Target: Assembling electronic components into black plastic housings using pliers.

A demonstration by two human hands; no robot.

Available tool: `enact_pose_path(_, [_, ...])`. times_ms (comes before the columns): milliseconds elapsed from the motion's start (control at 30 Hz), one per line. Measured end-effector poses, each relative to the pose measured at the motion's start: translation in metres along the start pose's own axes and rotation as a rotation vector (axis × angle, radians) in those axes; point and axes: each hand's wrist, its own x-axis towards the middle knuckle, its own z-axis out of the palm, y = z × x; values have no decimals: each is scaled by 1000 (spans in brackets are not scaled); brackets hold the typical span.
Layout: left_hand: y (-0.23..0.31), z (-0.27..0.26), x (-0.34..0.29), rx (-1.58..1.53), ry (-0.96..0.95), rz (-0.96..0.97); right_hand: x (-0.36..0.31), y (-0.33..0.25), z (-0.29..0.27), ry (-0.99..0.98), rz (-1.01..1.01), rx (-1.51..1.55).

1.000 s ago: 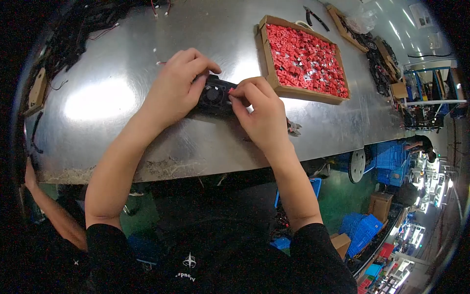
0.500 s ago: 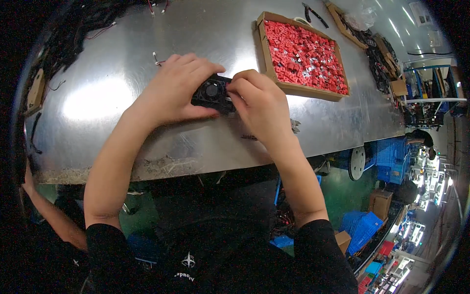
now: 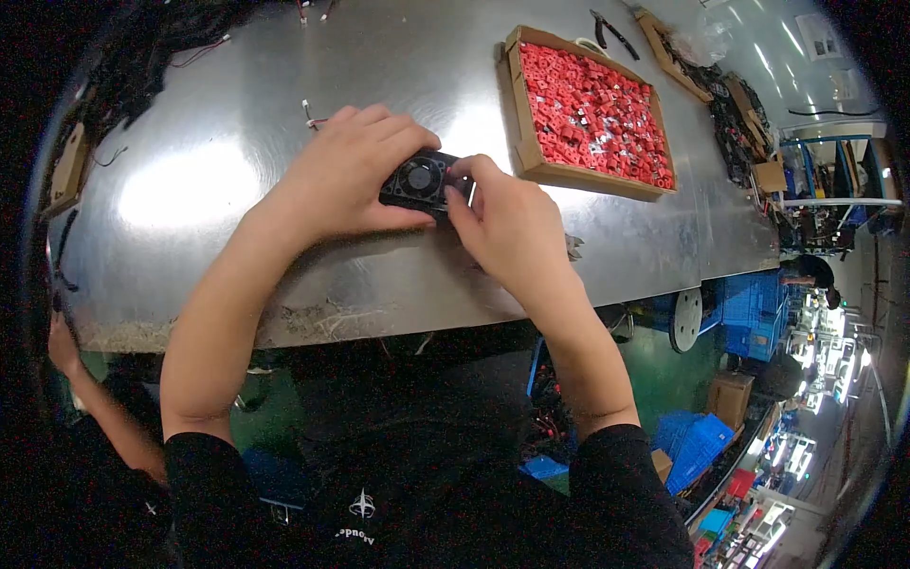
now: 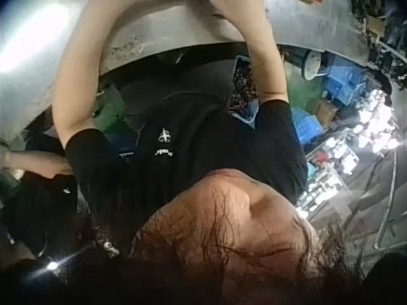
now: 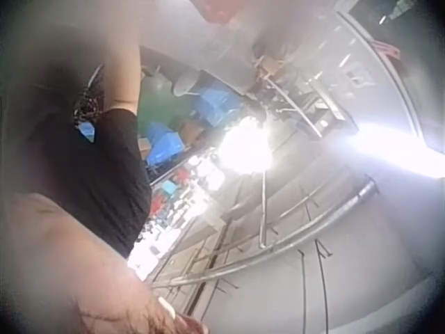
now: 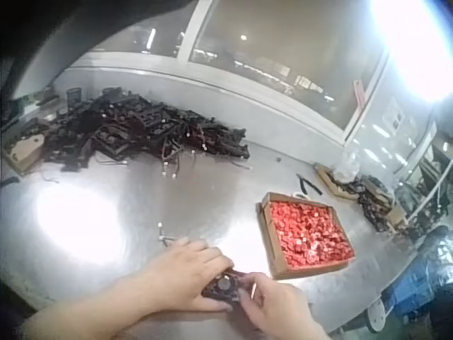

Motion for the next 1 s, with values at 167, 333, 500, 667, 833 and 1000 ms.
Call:
enact_pose_path(167, [7,-4,3,30,-93,-19,-14,0,5,5,-9,-109])
enact_pose_path(333, [21,-2,2,61,-79,-4,3,11,5,-43,52,17])
enact_pose_path(500, [16,-7,4,-52,-108,-15,-13,38,-37,-434,246,571])
enact_pose_path(667, [19,-4,7,-73,-35,-17,-49,62,-36,-47,-203,18])
enact_pose_path(833, [17,-1,2,-74,16,-55,-71,63,-21,-63,-124,-4])
enact_pose_path(1000, [29,0,3,-63,-3,-31,-70,76,-22,341,105,957])
